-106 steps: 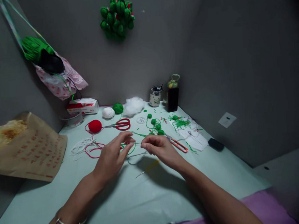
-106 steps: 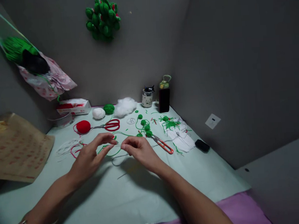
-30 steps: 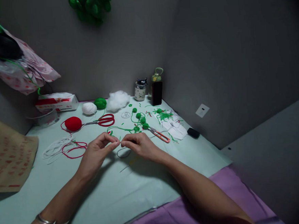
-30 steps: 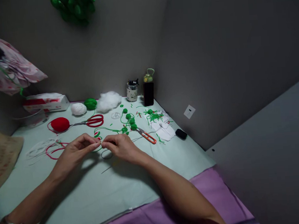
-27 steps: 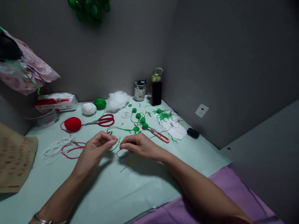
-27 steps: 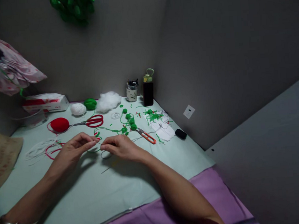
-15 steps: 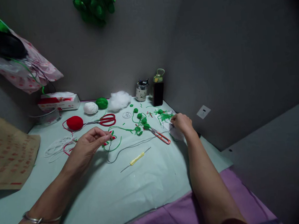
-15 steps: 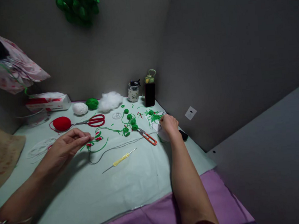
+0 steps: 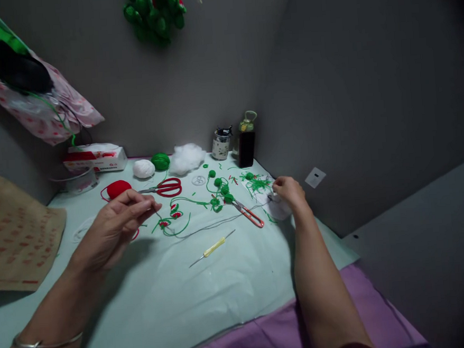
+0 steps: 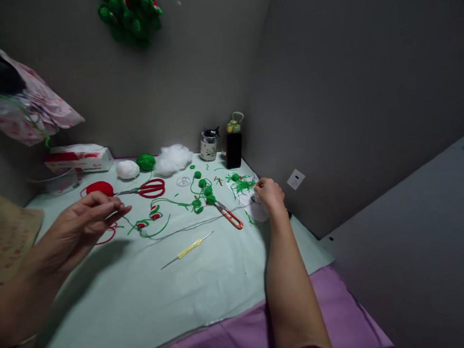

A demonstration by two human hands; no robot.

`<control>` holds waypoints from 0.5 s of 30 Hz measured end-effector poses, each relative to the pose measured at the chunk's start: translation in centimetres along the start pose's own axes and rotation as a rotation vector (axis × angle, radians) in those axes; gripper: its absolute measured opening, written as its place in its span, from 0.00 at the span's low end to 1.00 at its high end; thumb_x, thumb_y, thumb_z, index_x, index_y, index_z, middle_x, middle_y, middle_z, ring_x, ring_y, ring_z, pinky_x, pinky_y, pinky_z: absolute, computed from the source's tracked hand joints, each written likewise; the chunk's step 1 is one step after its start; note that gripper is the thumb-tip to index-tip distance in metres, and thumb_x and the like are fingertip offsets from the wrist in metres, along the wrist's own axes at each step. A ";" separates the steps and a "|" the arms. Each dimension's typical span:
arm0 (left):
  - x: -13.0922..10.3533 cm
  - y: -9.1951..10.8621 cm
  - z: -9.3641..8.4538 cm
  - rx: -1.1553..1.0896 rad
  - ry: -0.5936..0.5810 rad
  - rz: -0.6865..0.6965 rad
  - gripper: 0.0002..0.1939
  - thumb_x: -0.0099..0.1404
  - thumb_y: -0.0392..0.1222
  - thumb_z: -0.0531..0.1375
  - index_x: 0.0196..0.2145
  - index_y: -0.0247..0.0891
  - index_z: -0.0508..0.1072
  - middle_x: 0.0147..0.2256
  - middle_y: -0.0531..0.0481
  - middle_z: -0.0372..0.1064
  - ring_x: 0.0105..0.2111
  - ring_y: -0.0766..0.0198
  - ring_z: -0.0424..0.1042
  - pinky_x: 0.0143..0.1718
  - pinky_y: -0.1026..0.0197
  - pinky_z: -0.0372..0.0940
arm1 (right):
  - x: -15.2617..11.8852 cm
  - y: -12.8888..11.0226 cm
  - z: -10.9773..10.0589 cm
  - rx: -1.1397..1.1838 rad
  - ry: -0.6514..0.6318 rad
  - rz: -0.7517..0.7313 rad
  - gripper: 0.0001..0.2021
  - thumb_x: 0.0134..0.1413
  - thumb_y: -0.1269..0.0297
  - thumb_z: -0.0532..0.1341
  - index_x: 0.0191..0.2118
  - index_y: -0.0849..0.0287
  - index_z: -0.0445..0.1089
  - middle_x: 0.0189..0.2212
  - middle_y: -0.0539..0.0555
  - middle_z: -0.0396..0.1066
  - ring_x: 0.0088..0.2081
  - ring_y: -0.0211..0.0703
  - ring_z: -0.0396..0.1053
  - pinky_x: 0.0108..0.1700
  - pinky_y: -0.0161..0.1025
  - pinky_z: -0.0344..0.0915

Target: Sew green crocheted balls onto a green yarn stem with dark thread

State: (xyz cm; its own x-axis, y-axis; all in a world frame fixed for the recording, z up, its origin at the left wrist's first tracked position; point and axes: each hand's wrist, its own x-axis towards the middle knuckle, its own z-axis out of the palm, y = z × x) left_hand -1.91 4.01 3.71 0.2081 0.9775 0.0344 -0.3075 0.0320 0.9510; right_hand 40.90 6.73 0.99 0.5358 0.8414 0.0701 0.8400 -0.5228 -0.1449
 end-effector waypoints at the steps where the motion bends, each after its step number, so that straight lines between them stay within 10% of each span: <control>1: 0.0 0.2 -0.4 -0.012 0.011 0.016 0.10 0.57 0.40 0.70 0.30 0.38 0.71 0.33 0.56 0.74 0.38 0.67 0.74 0.51 0.65 0.66 | 0.1 0.2 -0.1 0.002 0.004 0.004 0.17 0.60 0.60 0.54 0.48 0.52 0.76 0.46 0.59 0.77 0.48 0.52 0.74 0.42 0.39 0.66; 15: -0.1 0.3 -0.6 0.004 0.063 -0.037 0.11 0.55 0.42 0.71 0.29 0.39 0.71 0.31 0.55 0.73 0.38 0.65 0.74 0.52 0.62 0.66 | -0.2 -0.7 1.7 0.111 -0.011 -0.017 0.12 0.45 0.70 0.63 0.38 0.61 0.78 0.44 0.64 0.77 0.50 0.57 0.72 0.50 0.44 0.63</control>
State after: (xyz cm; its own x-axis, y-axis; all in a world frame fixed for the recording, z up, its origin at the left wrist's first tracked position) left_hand -2.55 4.03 3.77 0.1604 0.9868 -0.0201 -0.2965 0.0676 0.9526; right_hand 40.07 7.11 -0.64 0.5203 0.8517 0.0627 0.8340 -0.4909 -0.2520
